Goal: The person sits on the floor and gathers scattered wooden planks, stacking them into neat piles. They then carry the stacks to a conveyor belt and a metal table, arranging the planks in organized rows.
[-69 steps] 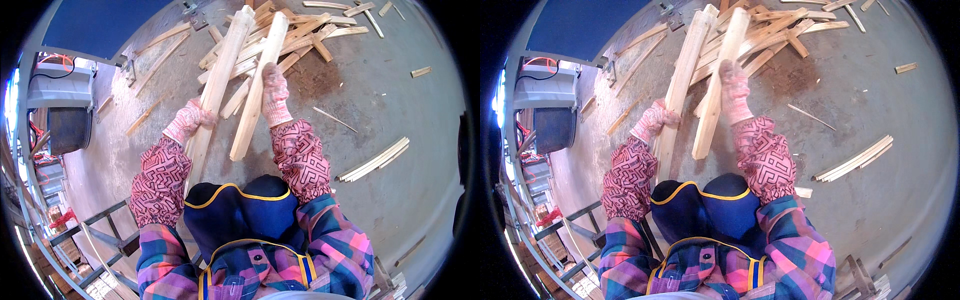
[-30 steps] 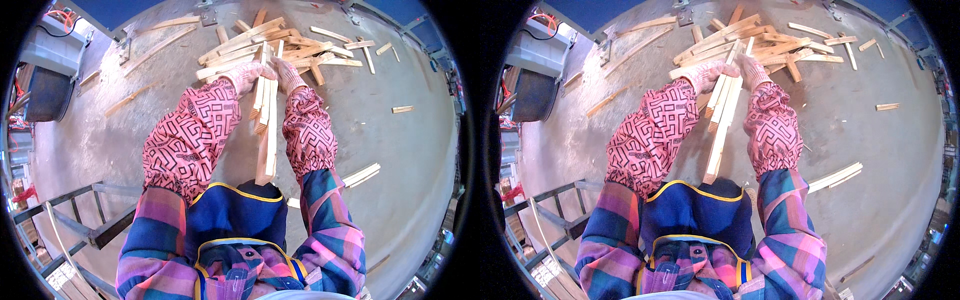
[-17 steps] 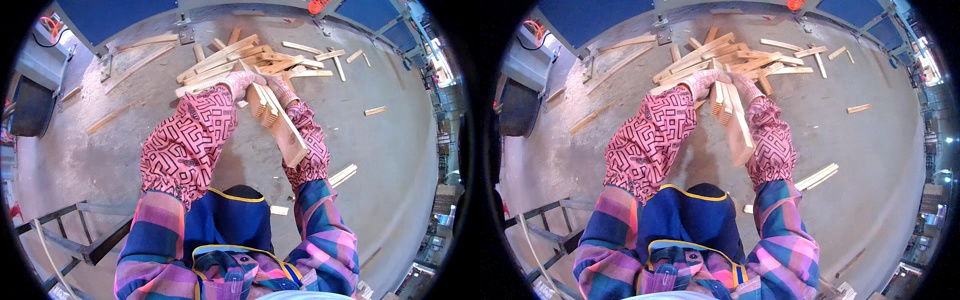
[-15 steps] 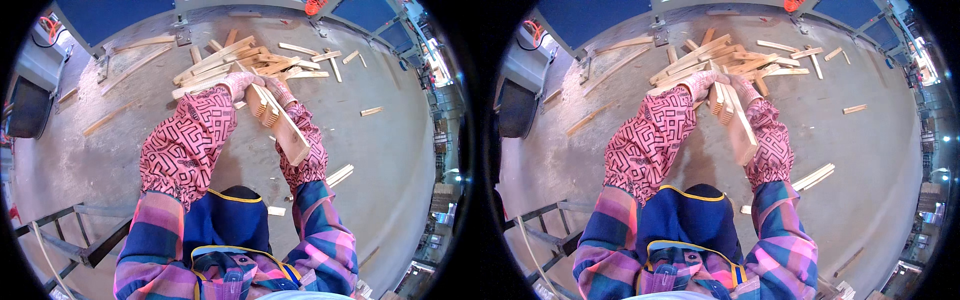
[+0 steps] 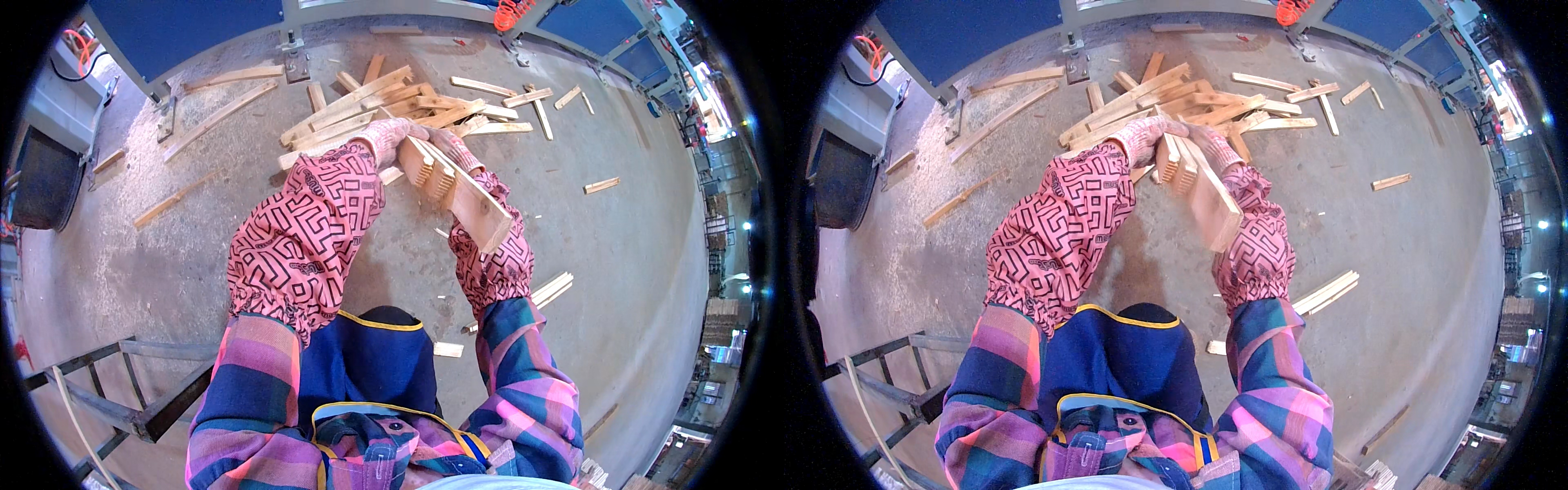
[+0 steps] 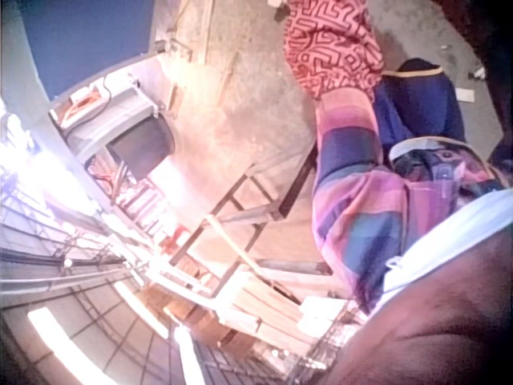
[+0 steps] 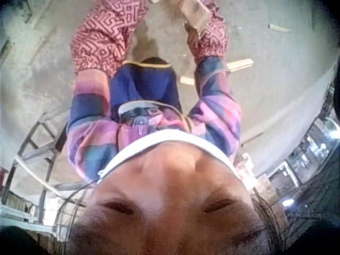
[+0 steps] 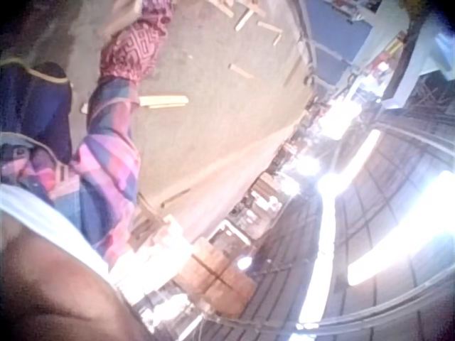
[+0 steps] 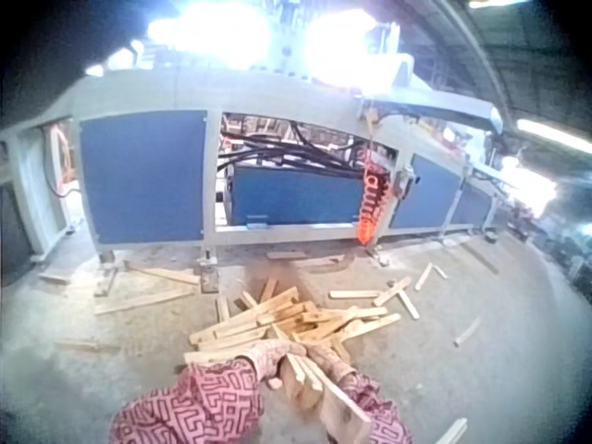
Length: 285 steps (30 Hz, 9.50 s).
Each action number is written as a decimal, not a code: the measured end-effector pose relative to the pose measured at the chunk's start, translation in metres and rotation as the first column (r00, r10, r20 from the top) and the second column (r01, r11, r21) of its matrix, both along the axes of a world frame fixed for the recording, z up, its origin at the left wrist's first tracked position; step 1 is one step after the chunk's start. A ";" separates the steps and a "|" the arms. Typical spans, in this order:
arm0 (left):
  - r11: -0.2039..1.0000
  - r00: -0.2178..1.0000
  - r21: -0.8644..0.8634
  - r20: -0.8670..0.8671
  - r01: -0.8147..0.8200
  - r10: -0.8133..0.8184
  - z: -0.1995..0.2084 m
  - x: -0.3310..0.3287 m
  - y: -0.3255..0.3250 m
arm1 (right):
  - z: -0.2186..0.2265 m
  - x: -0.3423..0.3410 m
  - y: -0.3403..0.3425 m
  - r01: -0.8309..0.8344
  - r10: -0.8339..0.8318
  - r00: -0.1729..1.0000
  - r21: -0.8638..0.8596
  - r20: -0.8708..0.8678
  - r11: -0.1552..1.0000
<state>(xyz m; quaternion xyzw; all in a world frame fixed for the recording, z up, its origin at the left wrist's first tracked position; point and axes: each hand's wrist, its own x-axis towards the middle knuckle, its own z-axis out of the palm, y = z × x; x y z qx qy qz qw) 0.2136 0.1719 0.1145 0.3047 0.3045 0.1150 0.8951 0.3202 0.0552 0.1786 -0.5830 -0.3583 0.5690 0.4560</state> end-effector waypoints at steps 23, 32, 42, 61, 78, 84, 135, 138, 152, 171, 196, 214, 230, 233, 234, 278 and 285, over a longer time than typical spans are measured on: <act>0.998 0.982 0.027 0.184 -0.051 0.045 0.056 -0.027 -0.024 | 0.022 0.010 -0.016 -0.304 0.074 0.649 0.168 0.758 0.938; 0.995 0.992 0.090 -0.116 -0.041 0.051 0.018 -0.051 -0.006 | -0.030 0.052 0.029 -0.451 -0.117 0.395 0.303 0.911 0.839; 0.993 0.996 0.109 -0.077 -0.039 0.047 0.019 -0.051 -0.006 | 0.000 0.020 0.017 -0.061 -0.018 0.896 0.162 0.444 0.985; 0.993 0.985 0.115 -0.163 -0.038 0.057 0.016 -0.035 -0.022 | -0.044 0.022 0.014 -0.158 0.097 0.404 -0.035 0.909 0.987; 0.727 0.984 0.681 -0.173 0.086 0.046 0.020 -0.062 -0.025 | -0.044 -0.032 0.024 0.395 -0.443 0.881 0.257 0.165 0.882; 0.565 0.963 0.801 -0.265 0.197 0.039 0.004 -0.084 -0.058 | 0.007 -0.018 0.018 0.409 -0.266 0.891 0.396 -0.368 0.822; 0.792 0.921 -0.514 0.358 0.330 -0.151 0.560 -0.018 -0.328 | 0.569 -0.017 -0.337 0.270 -0.358 0.933 0.575 0.044 0.772; 0.858 0.924 -0.387 0.312 0.337 -0.222 0.575 0.000 -0.320 | 0.565 -0.013 -0.334 0.279 -0.454 0.879 0.615 0.147 0.738; 0.709 0.776 -0.315 0.264 0.631 -0.573 0.509 0.085 -0.289 | 0.556 0.009 -0.313 0.477 -0.702 0.707 0.676 0.085 0.562; 0.728 0.794 0.464 0.084 0.504 -0.603 0.529 0.169 -0.489 | 0.536 0.085 -0.448 0.920 -0.970 0.154 0.385 -0.187 0.071; 0.063 0.149 0.150 -0.677 0.987 -0.720 0.238 0.372 -0.524 | 0.250 0.263 -0.647 0.618 -0.550 0.635 -0.784 0.543 -0.061; -0.012 0.054 0.053 -0.993 0.999 0.103 -0.233 0.503 -0.557 | -0.166 0.155 -0.656 0.300 -0.511 0.767 -0.921 0.388 -0.250; 0.609 0.611 0.117 -0.315 0.785 -0.726 0.135 0.480 -0.506 | 0.181 0.237 -0.629 0.907 -0.552 0.059 -0.276 0.832 -0.318; 0.524 0.726 0.527 -0.312 0.669 -0.613 0.246 0.518 -0.519 | 0.265 0.278 -0.632 0.914 -0.501 -0.031 -0.179 0.865 -0.364; 0.683 0.751 0.314 -0.290 0.660 -0.593 0.277 0.532 -0.524 | 0.282 0.290 -0.634 0.908 -0.500 -0.073 -0.150 0.863 -0.391; 0.828 0.919 0.486 0.111 0.280 -0.377 0.387 1.534 -1.093 | 0.281 1.343 -1.187 0.891 -0.612 -0.447 0.267 0.653 -0.366; 0.829 0.955 -0.482 0.055 0.282 -0.293 0.375 1.775 -1.156 | 0.239 1.585 -1.271 0.946 -0.793 -0.274 0.300 0.544 -0.121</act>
